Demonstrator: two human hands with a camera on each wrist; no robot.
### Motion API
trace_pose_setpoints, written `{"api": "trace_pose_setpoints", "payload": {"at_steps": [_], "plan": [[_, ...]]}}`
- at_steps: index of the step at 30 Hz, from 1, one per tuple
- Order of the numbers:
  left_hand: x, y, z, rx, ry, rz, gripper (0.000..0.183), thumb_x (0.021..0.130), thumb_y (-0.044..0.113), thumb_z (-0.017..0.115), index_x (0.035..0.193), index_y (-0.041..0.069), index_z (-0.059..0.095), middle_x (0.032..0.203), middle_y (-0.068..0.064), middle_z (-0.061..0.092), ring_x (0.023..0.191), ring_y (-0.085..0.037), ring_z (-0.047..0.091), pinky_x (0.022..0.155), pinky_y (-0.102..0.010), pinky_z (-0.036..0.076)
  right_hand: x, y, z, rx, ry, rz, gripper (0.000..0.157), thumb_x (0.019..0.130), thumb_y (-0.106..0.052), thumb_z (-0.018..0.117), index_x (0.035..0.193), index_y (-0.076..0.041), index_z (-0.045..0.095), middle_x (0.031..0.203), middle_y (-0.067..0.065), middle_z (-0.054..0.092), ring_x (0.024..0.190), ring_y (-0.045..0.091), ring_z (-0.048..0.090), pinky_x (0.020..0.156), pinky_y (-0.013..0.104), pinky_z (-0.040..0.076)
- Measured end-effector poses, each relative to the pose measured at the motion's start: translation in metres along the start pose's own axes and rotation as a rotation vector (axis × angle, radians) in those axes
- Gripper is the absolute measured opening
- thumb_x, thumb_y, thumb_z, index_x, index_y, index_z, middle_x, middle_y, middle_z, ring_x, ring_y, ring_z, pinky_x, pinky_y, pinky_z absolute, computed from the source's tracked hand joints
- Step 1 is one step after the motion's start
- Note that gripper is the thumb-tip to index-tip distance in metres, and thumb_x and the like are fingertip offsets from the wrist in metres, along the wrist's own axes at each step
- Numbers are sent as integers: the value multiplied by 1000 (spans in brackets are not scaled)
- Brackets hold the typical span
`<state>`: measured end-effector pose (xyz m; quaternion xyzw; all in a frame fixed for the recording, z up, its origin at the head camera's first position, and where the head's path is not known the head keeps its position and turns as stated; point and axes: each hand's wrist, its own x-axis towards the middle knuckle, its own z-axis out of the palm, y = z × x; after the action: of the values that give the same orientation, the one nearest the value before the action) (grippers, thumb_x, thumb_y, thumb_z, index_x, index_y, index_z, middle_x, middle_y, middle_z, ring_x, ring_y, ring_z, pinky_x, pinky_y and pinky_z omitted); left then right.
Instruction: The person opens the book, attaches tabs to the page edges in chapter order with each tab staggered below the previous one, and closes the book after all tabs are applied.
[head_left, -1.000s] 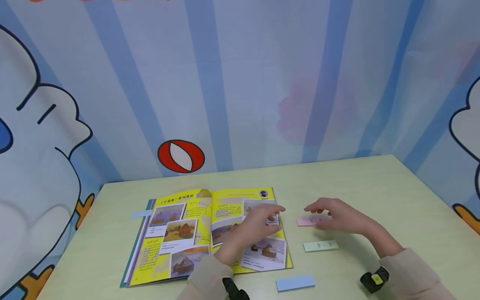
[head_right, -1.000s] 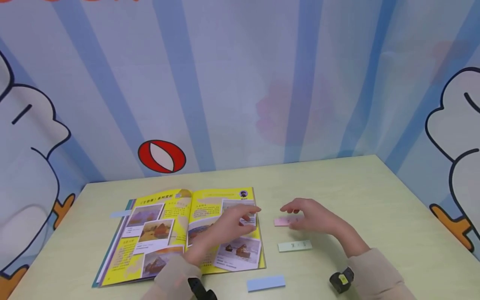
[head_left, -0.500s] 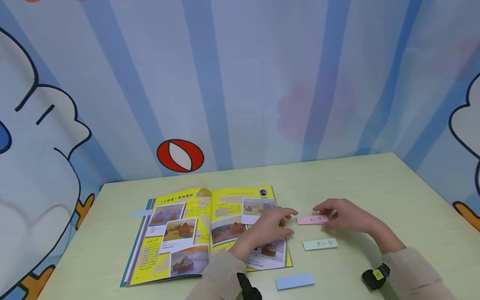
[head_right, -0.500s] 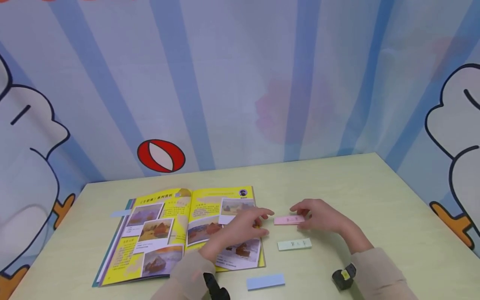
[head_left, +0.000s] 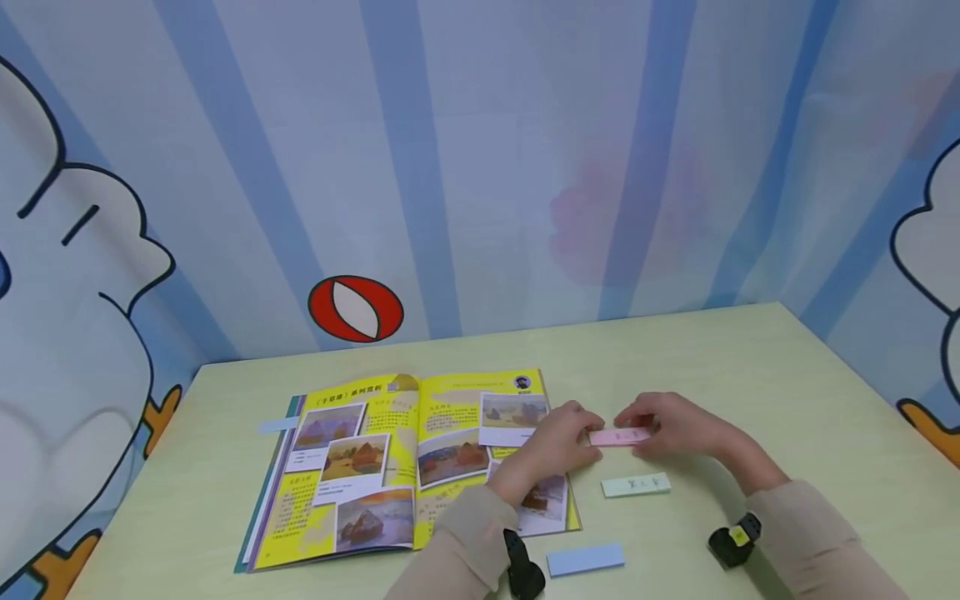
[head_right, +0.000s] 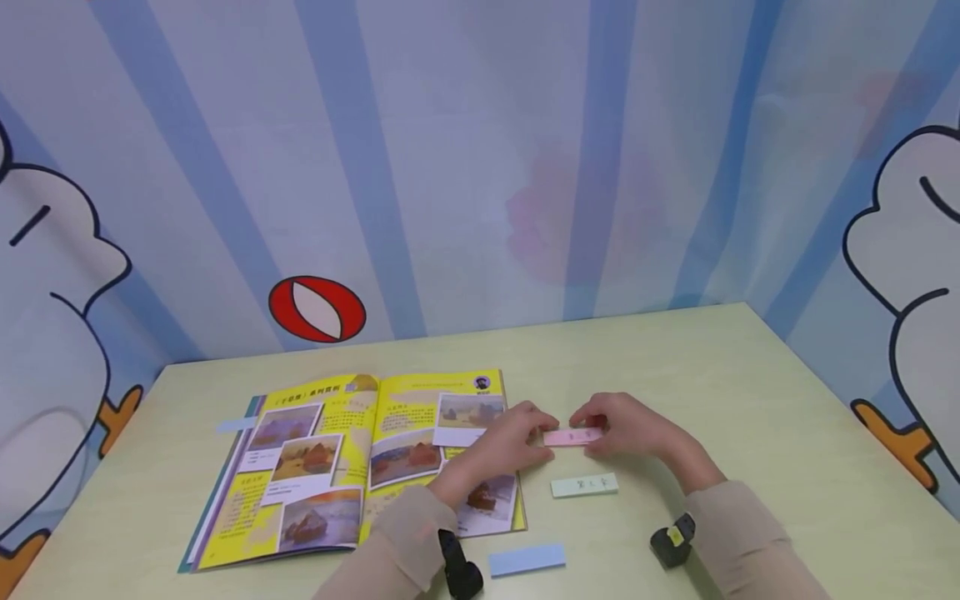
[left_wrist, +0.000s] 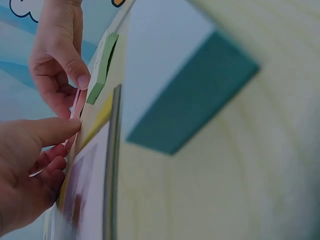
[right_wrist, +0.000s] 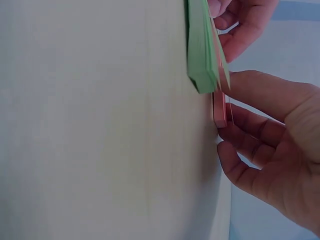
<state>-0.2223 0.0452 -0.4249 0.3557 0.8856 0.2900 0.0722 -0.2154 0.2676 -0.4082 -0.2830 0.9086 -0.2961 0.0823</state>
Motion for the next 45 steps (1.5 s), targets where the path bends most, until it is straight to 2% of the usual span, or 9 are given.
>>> {"api": "trace_pose_setpoints", "payload": {"at_steps": [10, 18, 26, 32, 45], "plan": [[3, 2, 4, -16, 11, -25, 29, 86, 20, 68, 113, 9, 66, 92, 4, 53, 81, -7, 45, 75, -15, 38, 6, -5, 5, 34, 5, -7, 18, 78, -5, 71, 96, -4, 68, 88, -2, 62, 76, 12, 52, 68, 26, 45], [2, 4, 6, -19, 17, -49, 21, 85, 19, 69, 104, 10, 68, 86, 7, 51, 79, -6, 44, 73, -15, 36, 6, -8, 8, 56, -12, -19, 18, 79, -6, 71, 96, -6, 66, 88, -3, 61, 76, 13, 51, 67, 25, 44], [-2, 5, 4, -12, 37, -37, 16, 85, 16, 69, 99, 11, 66, 87, 7, 52, 79, -6, 45, 75, -16, 37, 7, -12, 7, 87, -27, -25, 19, 79, -11, 73, 96, -8, 66, 88, -4, 61, 76, 13, 51, 66, 25, 43], [-5, 7, -1, -21, 41, -23, 16, 84, 14, 69, 100, 12, 65, 86, 8, 52, 78, -6, 46, 73, -15, 38, 7, -19, 3, 72, -24, -14, 18, 79, -8, 71, 96, -10, 66, 88, -5, 61, 76, 12, 51, 66, 25, 44], [-21, 14, -26, -21, 50, -25, 18, 84, 14, 69, 102, 11, 68, 85, 8, 54, 75, -5, 46, 71, -15, 39, 10, -42, -5, 46, -8, -90, 19, 79, -6, 71, 96, -14, 69, 88, -7, 59, 73, 9, 50, 62, 24, 44]]}}
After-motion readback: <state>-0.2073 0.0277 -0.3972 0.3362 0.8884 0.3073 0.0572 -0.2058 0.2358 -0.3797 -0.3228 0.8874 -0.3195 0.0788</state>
